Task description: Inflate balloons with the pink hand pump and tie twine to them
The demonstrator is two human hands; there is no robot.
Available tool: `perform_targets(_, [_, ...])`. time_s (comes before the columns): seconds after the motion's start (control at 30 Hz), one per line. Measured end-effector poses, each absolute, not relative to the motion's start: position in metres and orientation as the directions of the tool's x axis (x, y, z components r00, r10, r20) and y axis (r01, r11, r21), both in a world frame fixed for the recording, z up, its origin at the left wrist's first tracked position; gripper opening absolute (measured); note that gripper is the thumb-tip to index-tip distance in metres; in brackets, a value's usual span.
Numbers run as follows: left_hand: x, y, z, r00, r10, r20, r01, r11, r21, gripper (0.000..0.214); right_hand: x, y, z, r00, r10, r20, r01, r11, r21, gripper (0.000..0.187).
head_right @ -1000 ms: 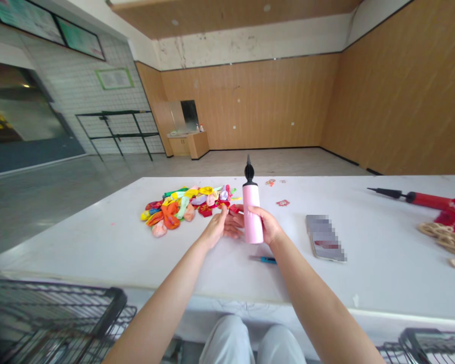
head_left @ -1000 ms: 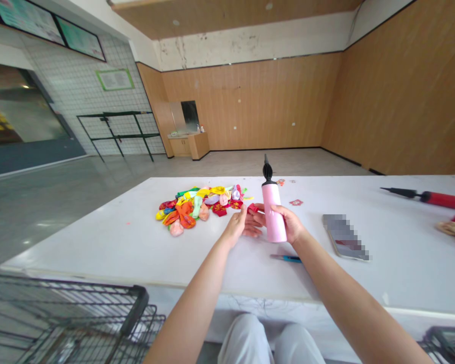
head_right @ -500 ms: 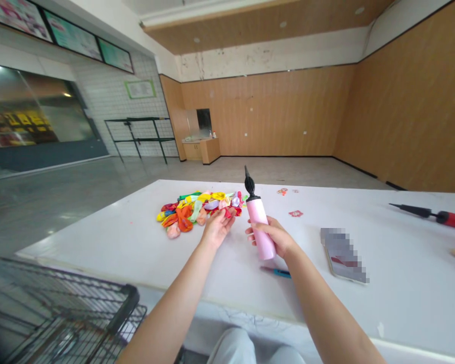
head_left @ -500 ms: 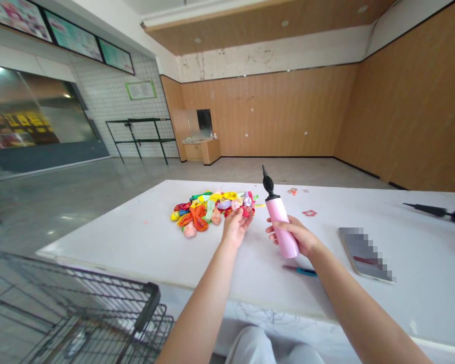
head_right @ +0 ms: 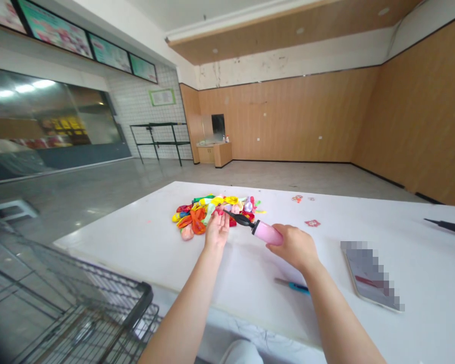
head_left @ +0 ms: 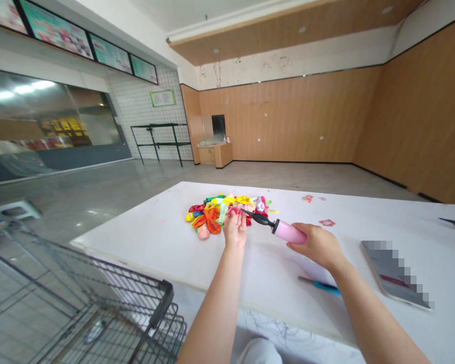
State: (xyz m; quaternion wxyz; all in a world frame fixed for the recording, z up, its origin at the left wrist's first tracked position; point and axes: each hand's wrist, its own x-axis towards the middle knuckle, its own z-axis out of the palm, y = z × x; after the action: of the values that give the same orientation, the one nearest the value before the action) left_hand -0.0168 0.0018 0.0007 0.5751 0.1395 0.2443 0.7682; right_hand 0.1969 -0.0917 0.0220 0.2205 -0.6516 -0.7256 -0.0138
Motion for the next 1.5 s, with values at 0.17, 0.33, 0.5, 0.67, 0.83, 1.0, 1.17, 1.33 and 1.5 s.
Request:
perform_targets(0.17, [-0.0178,0.0039,-0.0031,-0.285,0.958,-0.035,-0.808,-0.220,0.546,0.006,0.1954,-0.0922,0.0213,-0.076,0.946,0.315,0.952,0.162,-0.259,0.035])
perform_targets(0.33, [-0.0155,0.0043,-0.0042,-0.296,0.954,-0.035,-0.786,-0.222,0.577,0.004,0.1964,-0.0910,0.0189,-0.068,0.949,0.307,0.956,0.150,-0.252,0.038])
perform_targets(0.5, [-0.0117,0.0004,-0.0006,-0.286,0.958,-0.029,-0.780,-0.215,0.587,0.006,0.1959,-0.0906,0.0181,-0.064,0.950,0.305,0.955,0.146,-0.257,0.040])
perform_targets(0.67, [-0.0125,-0.0009,-0.0011,-0.312,0.950,0.003,-0.712,-0.236,0.661,0.005,0.1960,-0.0905,0.0187,-0.058,0.951,0.303,0.958,0.139,-0.250,0.040])
perform_targets(0.83, [-0.0149,0.0012,-0.0043,-0.354,0.935,-0.011,-0.703,-0.258,0.662,0.010,0.1964,-0.0912,0.0191,-0.055,0.949,0.311,0.956,0.140,-0.258,0.040])
perform_targets(1.0, [-0.0126,-0.0004,-0.0026,-0.316,0.949,0.009,-0.712,-0.243,0.659,0.006,0.1949,-0.0922,0.0203,-0.061,0.953,0.298,0.958,0.139,-0.249,0.039])
perform_targets(1.17, [-0.0155,0.0019,-0.0048,-0.348,0.937,-0.015,-0.723,-0.258,0.641,0.006,0.1950,-0.0924,0.0212,-0.062,0.954,0.292,0.961,0.136,-0.241,0.038])
perform_targets(1.33, [-0.0131,0.0020,-0.0038,-0.327,0.945,0.025,-0.678,-0.253,0.690,0.011,0.1941,-0.0923,0.0220,-0.066,0.956,0.286,0.959,0.140,-0.247,0.039])
perform_targets(1.5, [-0.0108,0.0026,-0.0044,-0.290,0.955,0.058,-0.702,-0.254,0.665,0.013,0.1922,-0.0941,0.0234,-0.057,0.957,0.284,0.959,0.132,-0.253,0.038])
